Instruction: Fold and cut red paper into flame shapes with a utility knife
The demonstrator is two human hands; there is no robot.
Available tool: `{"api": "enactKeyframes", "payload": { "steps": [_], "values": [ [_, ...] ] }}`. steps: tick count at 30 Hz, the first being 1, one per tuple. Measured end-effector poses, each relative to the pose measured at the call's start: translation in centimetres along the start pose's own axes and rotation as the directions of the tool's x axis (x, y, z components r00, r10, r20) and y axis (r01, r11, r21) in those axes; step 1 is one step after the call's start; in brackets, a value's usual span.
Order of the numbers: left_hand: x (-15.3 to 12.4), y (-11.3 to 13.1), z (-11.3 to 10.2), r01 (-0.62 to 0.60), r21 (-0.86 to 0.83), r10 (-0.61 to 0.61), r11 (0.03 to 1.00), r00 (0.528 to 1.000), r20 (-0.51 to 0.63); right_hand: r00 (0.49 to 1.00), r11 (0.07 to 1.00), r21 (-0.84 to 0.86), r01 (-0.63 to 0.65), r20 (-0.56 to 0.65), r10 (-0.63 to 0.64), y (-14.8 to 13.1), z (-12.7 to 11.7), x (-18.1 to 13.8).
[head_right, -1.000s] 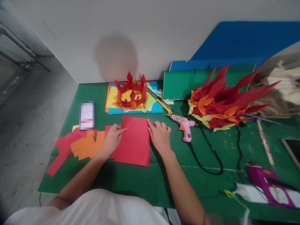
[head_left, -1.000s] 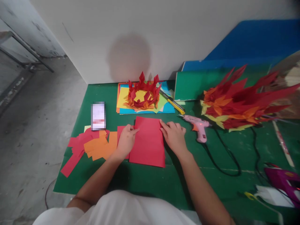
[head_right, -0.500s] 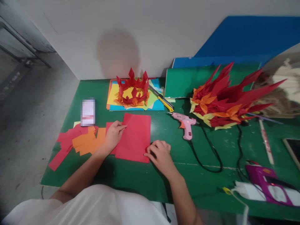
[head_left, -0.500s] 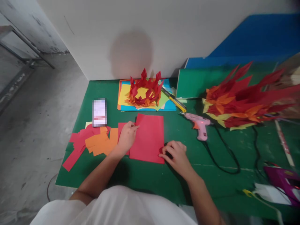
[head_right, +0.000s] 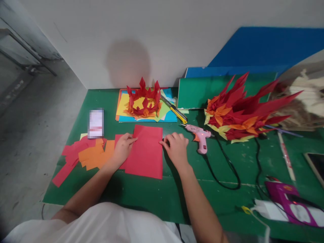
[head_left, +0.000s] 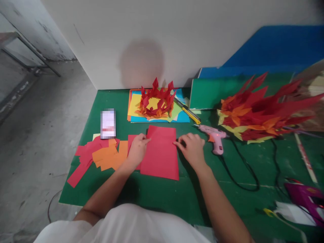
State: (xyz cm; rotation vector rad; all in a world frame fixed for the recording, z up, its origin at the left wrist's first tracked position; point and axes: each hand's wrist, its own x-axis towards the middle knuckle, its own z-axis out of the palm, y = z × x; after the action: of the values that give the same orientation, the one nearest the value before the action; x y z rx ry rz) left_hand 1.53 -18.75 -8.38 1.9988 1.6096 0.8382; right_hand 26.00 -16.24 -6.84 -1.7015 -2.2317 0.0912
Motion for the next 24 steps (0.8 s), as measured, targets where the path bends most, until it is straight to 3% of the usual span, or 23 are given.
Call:
{"api": "enactKeyframes", "payload": {
  "steps": [5,9,13,20,24],
  "values": [
    [-0.1,0.1,0.1,-0.013,0.016,0.014,1.0,0.999,-0.038,0.992,0.975,-0.207,-0.083,-0.109,0.061,-0.8,0.9,4.3],
    [-0.1,0.3,0.0,0.005,-0.015,-0.005,1.0,0.999,-0.035,0.988,0.964,-0.242,-0.114,-0.13,0.084,-1.2,0.7,4.5],
    [0.0,0.5,-0.3,0.032,-0.052,-0.033,0.998,0.999,-0.031,0.996,0.983,-0.184,-0.03,-0.094,0.013,-1.7,0.0,1.2],
    [-0.1,0.6,-0.1,0.007,0.011,-0.006,1.0,0.999,-0.052,0.995,0.994,0.057,0.099,0.023,-0.1,-2.8,-1.4,-8.6],
    [-0.3,0.7,-0.3,-0.013,0.082,0.019,0.997,0.998,-0.064,0.97,0.968,0.183,0.169,0.142,-0.196,-2.5,-2.9,-10.0]
  ]
}}
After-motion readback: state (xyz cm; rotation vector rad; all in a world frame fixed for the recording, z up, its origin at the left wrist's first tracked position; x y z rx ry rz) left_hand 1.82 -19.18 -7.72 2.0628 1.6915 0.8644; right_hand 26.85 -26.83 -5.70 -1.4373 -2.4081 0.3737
